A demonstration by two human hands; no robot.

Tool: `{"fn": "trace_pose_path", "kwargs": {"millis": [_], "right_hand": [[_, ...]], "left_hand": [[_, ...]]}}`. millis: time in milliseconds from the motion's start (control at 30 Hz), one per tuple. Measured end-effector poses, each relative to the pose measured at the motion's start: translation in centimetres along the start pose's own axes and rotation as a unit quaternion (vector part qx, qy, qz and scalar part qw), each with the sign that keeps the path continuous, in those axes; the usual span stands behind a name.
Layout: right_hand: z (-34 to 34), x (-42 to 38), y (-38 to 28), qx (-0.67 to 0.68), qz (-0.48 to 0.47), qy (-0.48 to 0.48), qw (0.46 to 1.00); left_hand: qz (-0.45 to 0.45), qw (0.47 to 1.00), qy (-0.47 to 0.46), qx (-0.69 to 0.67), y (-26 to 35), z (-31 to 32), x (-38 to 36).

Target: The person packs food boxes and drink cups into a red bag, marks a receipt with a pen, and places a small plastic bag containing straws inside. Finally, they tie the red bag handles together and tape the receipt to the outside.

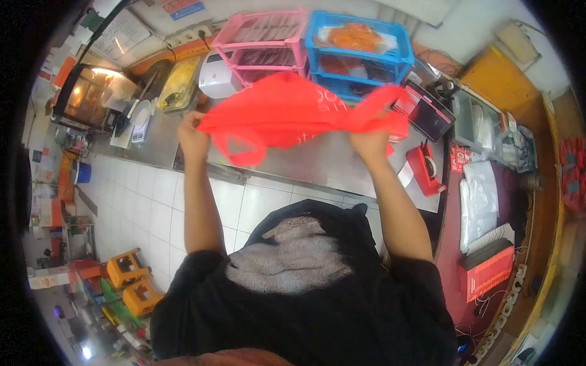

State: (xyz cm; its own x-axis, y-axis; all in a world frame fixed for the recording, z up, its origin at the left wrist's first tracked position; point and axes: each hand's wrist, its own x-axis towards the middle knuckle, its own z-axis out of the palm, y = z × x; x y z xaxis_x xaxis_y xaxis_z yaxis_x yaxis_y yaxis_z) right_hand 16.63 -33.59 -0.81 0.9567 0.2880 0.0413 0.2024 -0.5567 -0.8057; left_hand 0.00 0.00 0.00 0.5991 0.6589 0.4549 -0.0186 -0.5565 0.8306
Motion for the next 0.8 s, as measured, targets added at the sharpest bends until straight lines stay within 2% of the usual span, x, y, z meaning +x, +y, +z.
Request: {"fn": "trace_pose_path", "kwargs": {"millis": [67,100,167,200,233,300,367,400,433,467,500,533,567,633,700,733,800], "right_hand": [[-0.5,-1.4,1.2,-0.011,-0.102,0.014,0.995],[3.8,-1.8,-1.3,-0.041,-0.182,0.083,0.979],[3.6,-1.5,-5.3,-0.12,-0.338,0.192,0.913],[3.7,-1.1,-7.3,-0.147,-0.398,0.235,0.874],[4.6,-0.7,-9.3,-0.145,-0.429,0.237,0.859],[6.4,1.0,-9.7,-0.187,-0.42,0.15,0.875],[9.1,3.2,-7.8,-0.269,-0.332,-0.031,0.904],[9.1,3.5,-7.1,-0.115,-0.271,-0.037,0.955],[8.7,4.1,-6.3,0.043,-0.204,-0.042,0.977],[7.9,4.8,-5.5,0.198,-0.135,-0.049,0.97],[6.6,4.5,-5.2,0.343,-0.076,-0.108,0.93],[4.6,3.5,-5.0,0.477,-0.013,-0.165,0.863],[2.1,2.9,-4.4,0.368,-0.136,-0.26,0.882],[-3.7,2.8,-0.7,0.372,-0.14,-0.427,0.813],[-6.9,2.7,-2.0,0.563,-0.13,-0.455,0.678],[-8.0,2.0,-5.5,0.636,-0.231,-0.403,0.617],[-7.6,1.4,-10.1,0.453,-0.153,-0.303,0.825]], "left_hand": [[-0.032,0.997,0.019,-0.065,2.5,1.4,-1.8],[-0.056,0.994,-0.01,-0.095,1.7,-1.7,0.4],[-0.107,0.971,-0.044,-0.209,3.7,-1.3,0.9],[-0.081,0.975,-0.076,-0.194,4.2,-0.6,1.3],[-0.061,0.977,-0.11,-0.174,4.5,-0.1,1.6],[-0.028,0.975,-0.18,-0.129,4.8,-0.2,2.5],[-0.002,0.966,-0.246,-0.082,4.9,-0.5,3.9],[-0.009,0.962,-0.266,-0.064,3.8,-1.3,5.0],[-0.015,0.958,-0.284,-0.045,1.8,-2.9,6.8],[-0.021,0.954,-0.297,-0.028,0.6,-4.1,7.9],[-0.083,0.952,-0.292,-0.049,0.4,-4.9,8.1],[-0.146,0.945,-0.285,-0.07,0.3,-5.8,8.1],[-0.208,0.933,-0.279,-0.09,0.2,-6.4,7.9],[-0.204,0.933,-0.275,-0.113,-0.3,-6.3,7.0],[-0.184,0.935,-0.279,-0.117,0.0,-5.6,6.6],[-0.169,0.936,-0.291,-0.108,0.8,-4.7,6.3],[-0.148,0.934,-0.312,-0.093,2.2,-2.8,5.7]]}}
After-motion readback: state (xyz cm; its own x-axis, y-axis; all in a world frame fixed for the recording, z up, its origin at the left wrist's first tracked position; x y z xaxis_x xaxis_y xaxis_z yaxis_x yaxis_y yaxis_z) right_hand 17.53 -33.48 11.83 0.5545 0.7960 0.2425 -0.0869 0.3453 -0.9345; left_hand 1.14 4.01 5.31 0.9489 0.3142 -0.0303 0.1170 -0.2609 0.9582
